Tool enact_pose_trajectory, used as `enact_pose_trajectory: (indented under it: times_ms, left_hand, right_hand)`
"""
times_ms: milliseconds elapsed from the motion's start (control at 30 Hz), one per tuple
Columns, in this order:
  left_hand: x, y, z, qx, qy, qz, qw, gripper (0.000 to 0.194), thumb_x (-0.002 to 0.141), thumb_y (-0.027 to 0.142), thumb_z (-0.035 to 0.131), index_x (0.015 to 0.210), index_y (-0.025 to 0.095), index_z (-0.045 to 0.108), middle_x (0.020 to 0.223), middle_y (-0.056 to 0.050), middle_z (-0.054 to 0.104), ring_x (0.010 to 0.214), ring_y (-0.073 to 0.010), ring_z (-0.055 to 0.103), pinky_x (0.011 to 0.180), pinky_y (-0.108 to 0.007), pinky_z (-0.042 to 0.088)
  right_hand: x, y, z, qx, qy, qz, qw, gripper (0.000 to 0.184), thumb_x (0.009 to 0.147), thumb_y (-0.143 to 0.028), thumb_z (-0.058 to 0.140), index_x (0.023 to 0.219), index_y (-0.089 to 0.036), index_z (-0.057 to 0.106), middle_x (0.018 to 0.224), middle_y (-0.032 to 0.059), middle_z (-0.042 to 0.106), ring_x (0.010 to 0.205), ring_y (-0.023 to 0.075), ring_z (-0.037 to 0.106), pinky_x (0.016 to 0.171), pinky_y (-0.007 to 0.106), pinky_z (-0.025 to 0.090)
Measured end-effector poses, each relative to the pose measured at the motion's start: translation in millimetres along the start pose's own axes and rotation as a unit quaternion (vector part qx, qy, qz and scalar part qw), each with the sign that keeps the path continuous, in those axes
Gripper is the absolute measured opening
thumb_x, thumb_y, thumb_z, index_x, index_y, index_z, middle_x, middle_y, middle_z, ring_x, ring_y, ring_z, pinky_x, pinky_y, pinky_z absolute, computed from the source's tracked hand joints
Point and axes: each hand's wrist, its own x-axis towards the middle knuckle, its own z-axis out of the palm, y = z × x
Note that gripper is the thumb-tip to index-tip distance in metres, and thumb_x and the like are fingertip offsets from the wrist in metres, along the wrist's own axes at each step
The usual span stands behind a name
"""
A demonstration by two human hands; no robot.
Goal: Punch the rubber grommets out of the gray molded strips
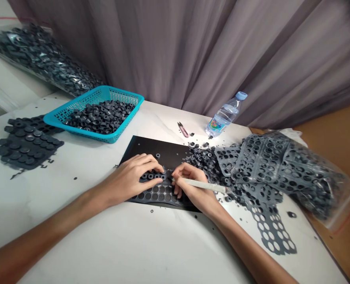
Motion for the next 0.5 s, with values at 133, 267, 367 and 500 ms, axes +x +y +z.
enact_pose_trajectory:
  times_ms: [133,267,367,500]
  left_hand:
    - [1.2,2.0,6.2,0.042,-0.001,0.001,0.999,0.014,0.1,0.034,0.062,0.11,0.024,0.065,0.107,-0.001,0.065,0.105,-0.0227,0.059,0.097,-0.04,0.046]
    - [-1.4,-1.1,7.5,0.002,-0.009,-0.06,0.998,0.033,0.096,0.042,0.066,0.124,0.025,0.058,0.112,-0.002,0.06,0.1,-0.0207,0.06,0.091,-0.037,0.05]
    - [-4.6,-3.5,7.5,-0.036,-0.027,-0.095,0.994,0.037,0.094,0.046,0.068,0.125,0.028,0.058,0.118,-0.002,0.056,0.101,-0.0195,0.06,0.092,-0.035,0.05]
    - [-6.8,-2.8,7.5,-0.037,-0.034,-0.081,0.995,0.027,0.096,0.047,0.066,0.115,0.028,0.063,0.12,-0.001,0.057,0.111,-0.0206,0.057,0.097,-0.035,0.048]
  right_hand:
    - [-0.5,-1.7,-0.5,-0.009,-0.002,0.001,1.0,0.003,0.088,-0.018,0.06,0.09,-0.02,0.059,0.069,-0.0033,0.065,0.053,0.0106,0.061,0.049,0.02,0.05]
    - [-3.3,-2.0,-1.1,0.006,0.003,0.014,1.0,0.002,0.089,-0.018,0.059,0.089,-0.02,0.059,0.069,-0.0032,0.065,0.051,0.0108,0.061,0.047,0.02,0.051]
    - [-7.6,-0.3,-1.5,0.02,-0.01,0.031,0.999,0.002,0.09,-0.018,0.058,0.09,-0.02,0.058,0.069,-0.0029,0.065,0.05,0.0106,0.06,0.047,0.021,0.052]
    - [-11.6,1.7,-1.4,0.042,0.004,0.041,0.998,0.003,0.091,-0.02,0.06,0.091,-0.02,0.057,0.069,-0.003,0.064,0.05,0.0116,0.061,0.045,0.022,0.054]
